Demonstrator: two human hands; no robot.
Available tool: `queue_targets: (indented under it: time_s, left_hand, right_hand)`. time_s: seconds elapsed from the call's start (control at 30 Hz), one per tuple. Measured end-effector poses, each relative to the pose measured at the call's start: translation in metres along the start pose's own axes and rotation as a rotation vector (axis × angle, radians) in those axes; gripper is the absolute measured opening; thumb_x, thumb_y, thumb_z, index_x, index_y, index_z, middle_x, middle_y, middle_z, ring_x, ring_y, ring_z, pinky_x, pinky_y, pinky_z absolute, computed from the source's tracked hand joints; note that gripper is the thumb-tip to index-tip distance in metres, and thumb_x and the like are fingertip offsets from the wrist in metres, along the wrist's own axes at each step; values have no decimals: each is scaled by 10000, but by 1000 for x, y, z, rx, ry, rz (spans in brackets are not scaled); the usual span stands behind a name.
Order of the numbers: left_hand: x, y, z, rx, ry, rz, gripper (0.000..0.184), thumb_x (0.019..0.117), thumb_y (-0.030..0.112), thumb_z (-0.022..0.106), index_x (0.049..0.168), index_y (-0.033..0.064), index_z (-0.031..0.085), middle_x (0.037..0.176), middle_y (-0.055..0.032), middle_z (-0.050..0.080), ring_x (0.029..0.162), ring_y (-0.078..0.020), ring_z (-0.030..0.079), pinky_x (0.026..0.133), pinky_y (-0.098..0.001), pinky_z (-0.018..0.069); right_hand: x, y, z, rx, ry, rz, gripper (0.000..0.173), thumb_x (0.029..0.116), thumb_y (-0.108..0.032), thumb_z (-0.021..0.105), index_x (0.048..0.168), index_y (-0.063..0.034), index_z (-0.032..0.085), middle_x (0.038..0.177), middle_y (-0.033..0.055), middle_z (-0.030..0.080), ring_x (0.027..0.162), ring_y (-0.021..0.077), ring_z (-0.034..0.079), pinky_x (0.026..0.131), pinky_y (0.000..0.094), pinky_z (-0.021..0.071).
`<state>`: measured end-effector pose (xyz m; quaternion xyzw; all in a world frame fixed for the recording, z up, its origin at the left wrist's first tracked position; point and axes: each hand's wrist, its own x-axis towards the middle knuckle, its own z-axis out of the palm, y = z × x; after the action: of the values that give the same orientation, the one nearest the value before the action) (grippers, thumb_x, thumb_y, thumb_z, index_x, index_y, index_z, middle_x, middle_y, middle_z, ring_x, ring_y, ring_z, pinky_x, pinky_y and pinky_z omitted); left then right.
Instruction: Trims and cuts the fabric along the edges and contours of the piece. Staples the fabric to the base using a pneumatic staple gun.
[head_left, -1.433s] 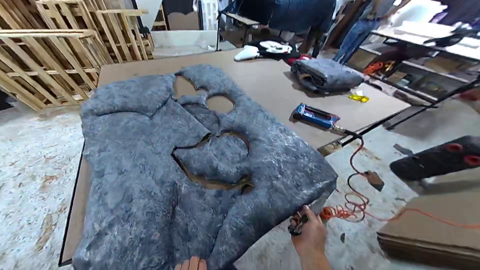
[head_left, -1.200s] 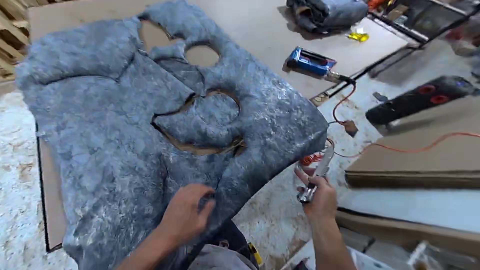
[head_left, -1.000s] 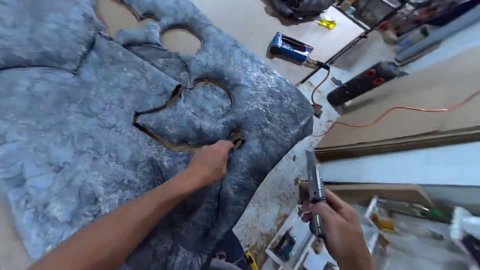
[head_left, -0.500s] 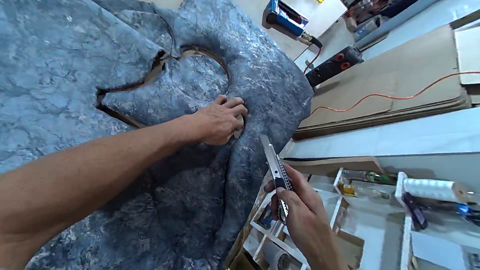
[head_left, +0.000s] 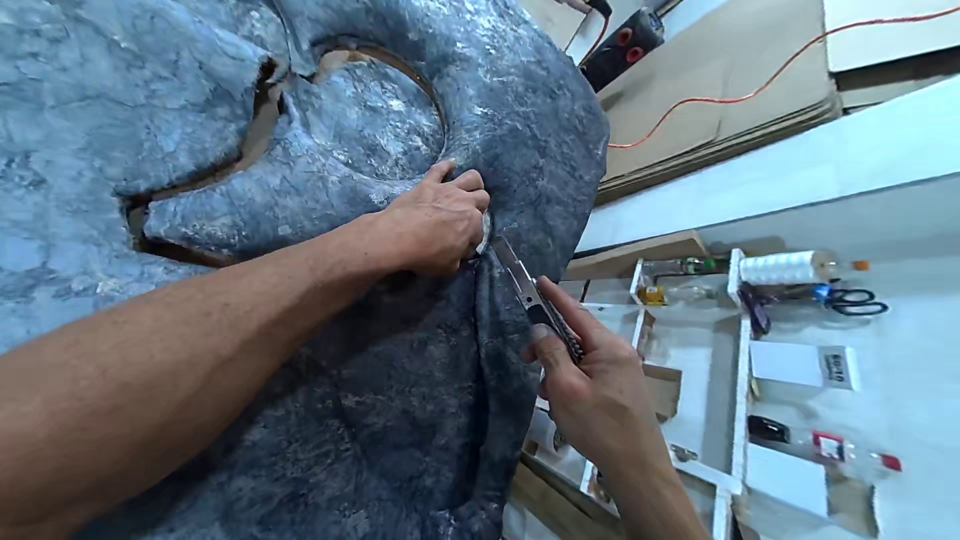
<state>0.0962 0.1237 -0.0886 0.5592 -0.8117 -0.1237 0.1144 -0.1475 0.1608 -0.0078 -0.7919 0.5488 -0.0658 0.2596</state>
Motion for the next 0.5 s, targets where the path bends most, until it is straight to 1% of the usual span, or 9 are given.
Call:
queue_targets:
  time_s: [0.1,0.2,0.27,0.37,0.5]
  left_hand:
    - [2,-2,-2,-21,-6,1,201,944,327,627,883,194,766,1172,-18,663,1363,-287,471,1215,-654,175]
    - [2,-1,-2,-26,-9,-1,216,944,334,628,859,190,765,1167,-22,661,1348,-287,481,1219,-658,163]
    - [2,-1,-3,-37,-5,-5,212,936,318,629,833,184,758,1154,-23,662,1342,-285,485,1220,-657,156]
    - [3,0,-4,-47,-16,-14,214,934,318,631,827,174,749,1176,-19,657,1329,-279,501,1218,-664,140]
    - [3,1,-5,-65,-17,-23,208,926,321,641,840,171,758,1170,-13,658,1277,-270,538,1218,-663,135]
  right_hand:
    - [7,-9,5,-60,-23,34,483,1014,-286,518,1495,-313,553,754,-52,690,493,102,587,426,327,510]
    - [11,-19,5,-108,-54,65,470,1030,-278,526,1498,-319,551,759,-39,687,492,112,587,433,337,518]
    - [12,-25,4,-135,-86,88,460,1046,-278,519,1502,-328,546,759,-38,687,500,114,581,447,338,507]
    - [15,-34,2,-229,-127,105,450,1068,-291,490,1515,-317,531,760,-28,686,511,117,589,463,346,520]
    - [22,-50,1,-346,-157,106,457,1069,-282,476,1523,-308,525,769,11,681,553,150,601,496,399,514]
